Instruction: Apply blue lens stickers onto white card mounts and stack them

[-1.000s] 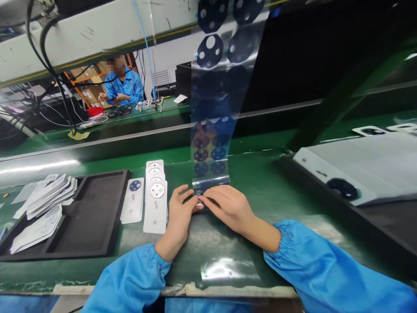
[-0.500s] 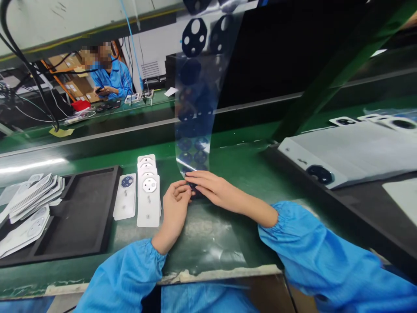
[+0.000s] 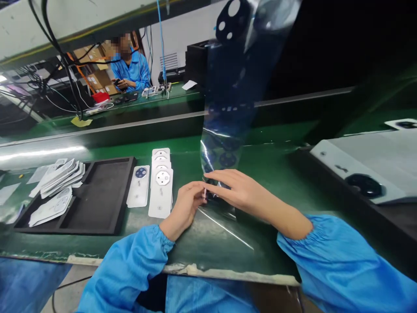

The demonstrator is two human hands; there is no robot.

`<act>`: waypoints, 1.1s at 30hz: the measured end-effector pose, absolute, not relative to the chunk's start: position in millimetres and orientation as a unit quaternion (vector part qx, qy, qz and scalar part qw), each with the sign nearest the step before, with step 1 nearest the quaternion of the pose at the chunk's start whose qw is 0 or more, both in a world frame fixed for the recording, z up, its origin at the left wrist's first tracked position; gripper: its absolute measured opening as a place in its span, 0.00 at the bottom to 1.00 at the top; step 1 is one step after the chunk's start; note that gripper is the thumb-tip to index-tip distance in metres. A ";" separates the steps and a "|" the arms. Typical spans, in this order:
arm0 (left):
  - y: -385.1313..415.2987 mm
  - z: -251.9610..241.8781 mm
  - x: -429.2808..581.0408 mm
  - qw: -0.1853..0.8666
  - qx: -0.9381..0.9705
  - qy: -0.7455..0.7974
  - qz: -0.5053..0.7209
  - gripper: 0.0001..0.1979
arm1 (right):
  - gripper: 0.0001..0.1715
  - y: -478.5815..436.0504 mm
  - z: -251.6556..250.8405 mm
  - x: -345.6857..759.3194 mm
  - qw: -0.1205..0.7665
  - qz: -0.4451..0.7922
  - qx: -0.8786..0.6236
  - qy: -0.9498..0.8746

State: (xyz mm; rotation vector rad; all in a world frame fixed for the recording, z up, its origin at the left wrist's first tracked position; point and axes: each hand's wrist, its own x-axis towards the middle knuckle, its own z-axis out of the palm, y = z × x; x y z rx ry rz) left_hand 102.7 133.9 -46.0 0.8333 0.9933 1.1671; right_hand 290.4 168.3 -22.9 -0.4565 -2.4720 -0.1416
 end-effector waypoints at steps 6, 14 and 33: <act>134.1 -43.1 101.4 0.671 0.348 0.433 0.491 0.20 | 0.12 168.5 -19.2 296.8 0.377 -0.093 -0.152 -0.909; 126.9 -45.0 98.3 0.384 0.502 0.564 0.531 0.26 | 0.02 160.3 -7.9 290.2 0.612 0.103 -0.378 -0.687; 153.9 -33.8 61.0 -0.011 0.517 0.823 0.237 0.44 | 0.44 161.2 -29.8 270.1 0.422 0.643 -0.412 -0.490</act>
